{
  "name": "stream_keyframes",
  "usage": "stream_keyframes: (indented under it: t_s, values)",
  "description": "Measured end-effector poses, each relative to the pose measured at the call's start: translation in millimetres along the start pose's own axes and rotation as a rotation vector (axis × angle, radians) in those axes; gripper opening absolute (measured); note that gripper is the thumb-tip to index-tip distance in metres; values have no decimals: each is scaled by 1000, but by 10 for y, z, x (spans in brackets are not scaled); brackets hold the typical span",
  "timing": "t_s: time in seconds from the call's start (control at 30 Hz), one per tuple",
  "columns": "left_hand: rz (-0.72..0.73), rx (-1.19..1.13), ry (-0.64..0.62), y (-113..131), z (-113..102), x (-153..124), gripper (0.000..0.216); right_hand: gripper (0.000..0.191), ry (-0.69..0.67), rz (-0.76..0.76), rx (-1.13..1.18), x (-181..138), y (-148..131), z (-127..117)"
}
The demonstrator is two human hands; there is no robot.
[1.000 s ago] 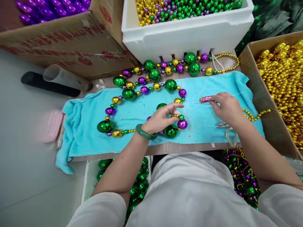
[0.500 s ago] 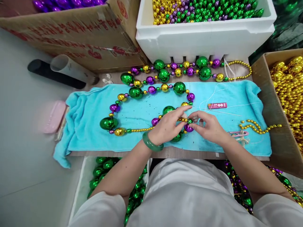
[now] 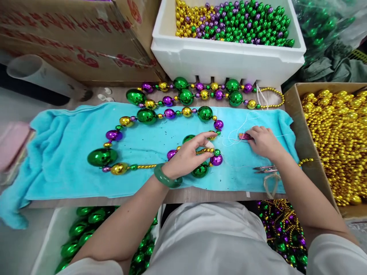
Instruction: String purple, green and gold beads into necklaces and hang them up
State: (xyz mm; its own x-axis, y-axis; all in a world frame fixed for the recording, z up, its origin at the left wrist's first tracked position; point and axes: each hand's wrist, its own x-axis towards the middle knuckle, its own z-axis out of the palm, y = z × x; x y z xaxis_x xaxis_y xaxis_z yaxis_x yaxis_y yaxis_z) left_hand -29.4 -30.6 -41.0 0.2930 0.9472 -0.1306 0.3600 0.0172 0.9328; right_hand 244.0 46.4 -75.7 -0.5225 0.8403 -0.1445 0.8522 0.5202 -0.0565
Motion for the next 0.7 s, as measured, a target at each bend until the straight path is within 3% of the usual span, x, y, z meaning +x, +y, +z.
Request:
stream_keyframes:
  t_s: [0.23, 0.4, 0.53, 0.6, 0.7]
  values:
    - [-101, -244, -79, 54, -39, -11, 54, 20, -8, 130, -61, -89, 65, -169]
    - [-157, -366, -107, 42, -54, -10, 50, 16, 1, 321, -118, -248, 200, -413]
    - [-158, -408, -119, 28, -31, -12, 45, 10, 107, 316, 367, -332, 102, -517]
    - [-140, -411, -134, 9, -10, -18, 44, 12, 146, 213, 757, -336, -87, -477]
    - [-103, -377, -148, -13, 22, -33, 43, 14, 79, 56, 1255, -318, -470, -359]
